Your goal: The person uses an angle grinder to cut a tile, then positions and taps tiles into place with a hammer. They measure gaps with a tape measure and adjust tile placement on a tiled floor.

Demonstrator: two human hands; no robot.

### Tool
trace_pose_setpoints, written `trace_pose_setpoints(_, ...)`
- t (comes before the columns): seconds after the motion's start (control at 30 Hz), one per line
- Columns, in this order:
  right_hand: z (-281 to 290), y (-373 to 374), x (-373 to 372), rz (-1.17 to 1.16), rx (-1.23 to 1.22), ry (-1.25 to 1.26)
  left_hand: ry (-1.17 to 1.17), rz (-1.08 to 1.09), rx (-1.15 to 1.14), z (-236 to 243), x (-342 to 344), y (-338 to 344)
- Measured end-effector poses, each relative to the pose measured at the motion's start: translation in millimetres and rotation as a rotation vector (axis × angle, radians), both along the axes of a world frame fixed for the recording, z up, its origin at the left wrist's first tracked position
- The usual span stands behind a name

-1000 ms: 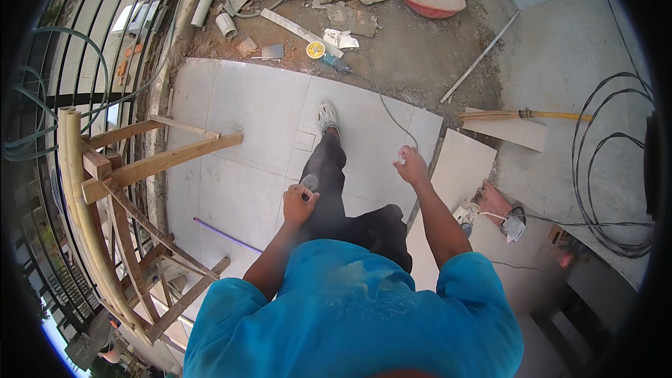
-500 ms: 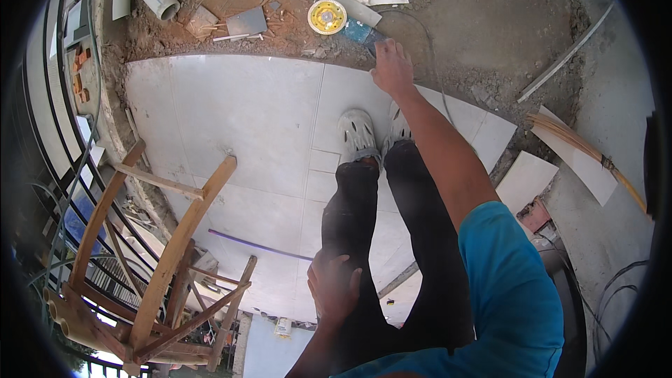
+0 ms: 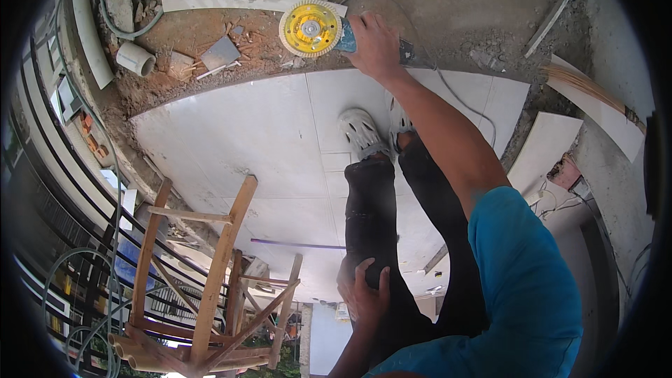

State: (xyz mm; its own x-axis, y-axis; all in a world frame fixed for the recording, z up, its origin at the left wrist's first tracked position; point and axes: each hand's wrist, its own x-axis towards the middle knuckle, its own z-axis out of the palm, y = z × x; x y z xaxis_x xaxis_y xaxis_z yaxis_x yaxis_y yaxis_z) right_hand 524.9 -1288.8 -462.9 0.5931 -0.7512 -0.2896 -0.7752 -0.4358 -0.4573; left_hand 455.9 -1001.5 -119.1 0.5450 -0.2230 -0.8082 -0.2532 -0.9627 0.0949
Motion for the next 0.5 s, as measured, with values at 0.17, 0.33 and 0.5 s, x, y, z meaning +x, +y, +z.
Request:
trace_pose_setpoints(0.17, 191, -5, -83, -0.297, 0.190, -0.341, -0.043, 0.035, -0.357, -9, -5, 5)
trace_pose_setpoints(0.33, 339, 44, -165, -0.939, 0.446, -0.520, 0.584, 0.600, -0.163, -66, 17, -90)
trace_pose_setpoints(0.5, 440, 102, -241, -1.364, 0.564, -1.108, 0.927, 0.917, 0.003, -99, -36, -189)
